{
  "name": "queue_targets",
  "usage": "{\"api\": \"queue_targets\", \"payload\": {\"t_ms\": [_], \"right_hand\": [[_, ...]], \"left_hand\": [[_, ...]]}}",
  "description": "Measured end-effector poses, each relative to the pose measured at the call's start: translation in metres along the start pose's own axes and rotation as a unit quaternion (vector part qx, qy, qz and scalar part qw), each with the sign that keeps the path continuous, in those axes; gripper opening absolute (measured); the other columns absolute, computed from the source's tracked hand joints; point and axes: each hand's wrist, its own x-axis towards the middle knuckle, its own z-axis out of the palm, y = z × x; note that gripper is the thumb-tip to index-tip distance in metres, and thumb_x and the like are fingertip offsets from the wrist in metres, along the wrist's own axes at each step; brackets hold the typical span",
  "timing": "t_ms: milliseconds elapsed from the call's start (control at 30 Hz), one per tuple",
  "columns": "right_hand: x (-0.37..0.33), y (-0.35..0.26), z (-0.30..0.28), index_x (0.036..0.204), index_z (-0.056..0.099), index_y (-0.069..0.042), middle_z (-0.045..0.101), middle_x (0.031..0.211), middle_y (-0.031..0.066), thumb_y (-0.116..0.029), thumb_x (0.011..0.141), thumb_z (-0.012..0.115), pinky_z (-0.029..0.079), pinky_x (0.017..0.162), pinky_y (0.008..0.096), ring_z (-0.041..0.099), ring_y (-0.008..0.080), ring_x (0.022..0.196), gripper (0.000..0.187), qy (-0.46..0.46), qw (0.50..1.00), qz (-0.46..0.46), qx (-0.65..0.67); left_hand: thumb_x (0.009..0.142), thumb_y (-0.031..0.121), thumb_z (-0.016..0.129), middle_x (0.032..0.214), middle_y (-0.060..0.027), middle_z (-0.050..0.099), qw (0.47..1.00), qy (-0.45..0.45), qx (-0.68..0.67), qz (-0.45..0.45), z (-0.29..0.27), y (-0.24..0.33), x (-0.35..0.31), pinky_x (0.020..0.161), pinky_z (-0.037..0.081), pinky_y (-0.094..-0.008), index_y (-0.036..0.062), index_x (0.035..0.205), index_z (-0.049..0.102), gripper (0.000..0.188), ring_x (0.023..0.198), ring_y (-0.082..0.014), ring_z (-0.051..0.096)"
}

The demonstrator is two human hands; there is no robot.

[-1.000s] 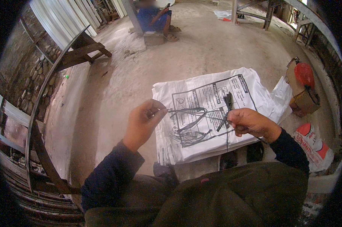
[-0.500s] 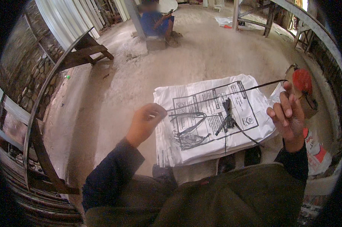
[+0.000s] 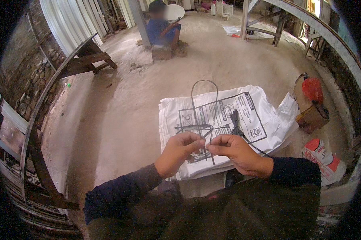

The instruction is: The person sits on the floor and repeatedly ties black cables into loops using their hands. They pick up a cable, form a loop, and secure it, then place it on a white sack before repeating the process with another cable.

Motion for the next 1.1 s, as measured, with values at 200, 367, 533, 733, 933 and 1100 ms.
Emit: {"api": "queue_targets", "payload": {"t_ms": [200,367,533,733,933,1100], "right_hand": [[0.008,0.005,0.001,0.086,0.057,-0.002,0.057,0.080,0.0019,-0.010,0.077,0.062,0.040,0.072,0.0227,0.051,0.0080,0.077,0.013,0.010,0.999,-0.032,-0.041],[0.007,0.008,0.004,0.083,0.055,-0.003,0.057,0.078,0.0012,-0.007,0.076,0.063,0.041,0.068,0.0214,0.051,0.0073,0.073,0.011,0.011,0.998,-0.062,-0.028],[0.009,0.012,0.003,0.081,0.054,-0.004,0.056,0.077,0.0015,-0.008,0.075,0.064,0.041,0.066,0.0213,0.051,0.0070,0.073,0.012,0.016,0.997,-0.069,-0.017],[0.013,0.018,-0.005,0.081,0.052,-0.004,0.055,0.075,0.0010,-0.012,0.075,0.065,0.041,0.067,0.0226,0.051,0.0080,0.073,0.016,0.016,0.992,-0.076,-0.098],[0.011,0.017,-0.001,0.084,0.054,-0.002,0.054,0.080,0.0017,-0.011,0.078,0.061,0.041,0.071,0.0248,0.051,0.0098,0.079,0.013,0.006,0.972,-0.159,-0.174],[0.012,0.017,-0.012,0.089,0.061,-0.009,0.055,0.081,0.0025,-0.007,0.074,0.062,0.038,0.070,0.0283,0.052,0.0156,0.079,0.015,-0.014,0.870,-0.352,-0.344]], "left_hand": [[0.079,0.025,0.060,0.074,0.0000,0.056,1.000,-0.015,0.023,0.006,-0.003,0.000,-0.005,0.052,0.041,-0.0192,0.0029,0.085,0.060,0.023,0.064,-0.0063,0.050],[0.081,0.023,0.057,0.075,-0.0012,0.057,0.999,-0.032,0.022,-0.009,-0.002,0.001,-0.007,0.057,0.046,-0.0211,0.0017,0.086,0.060,0.022,0.069,-0.0076,0.053],[0.082,0.020,0.055,0.078,-0.0025,0.057,0.999,-0.037,-0.003,-0.032,0.000,-0.003,-0.005,0.061,0.049,-0.0241,0.0006,0.088,0.059,0.021,0.072,-0.0089,0.054],[0.082,0.020,0.055,0.080,-0.0035,0.057,0.997,-0.054,-0.027,-0.038,-0.001,-0.007,-0.002,0.063,0.050,-0.0250,0.0006,0.089,0.058,0.021,0.074,-0.0099,0.055],[0.082,0.021,0.055,0.080,-0.0048,0.058,0.998,-0.044,-0.036,-0.039,-0.005,-0.011,0.002,0.063,0.049,-0.0247,0.0004,0.090,0.057,0.022,0.073,-0.0109,0.056],[0.082,0.021,0.054,0.080,-0.0056,0.058,0.996,-0.044,-0.069,-0.045,-0.012,-0.015,0.006,0.063,0.049,-0.0243,-0.0004,0.092,0.056,0.024,0.072,-0.0114,0.056]]}}
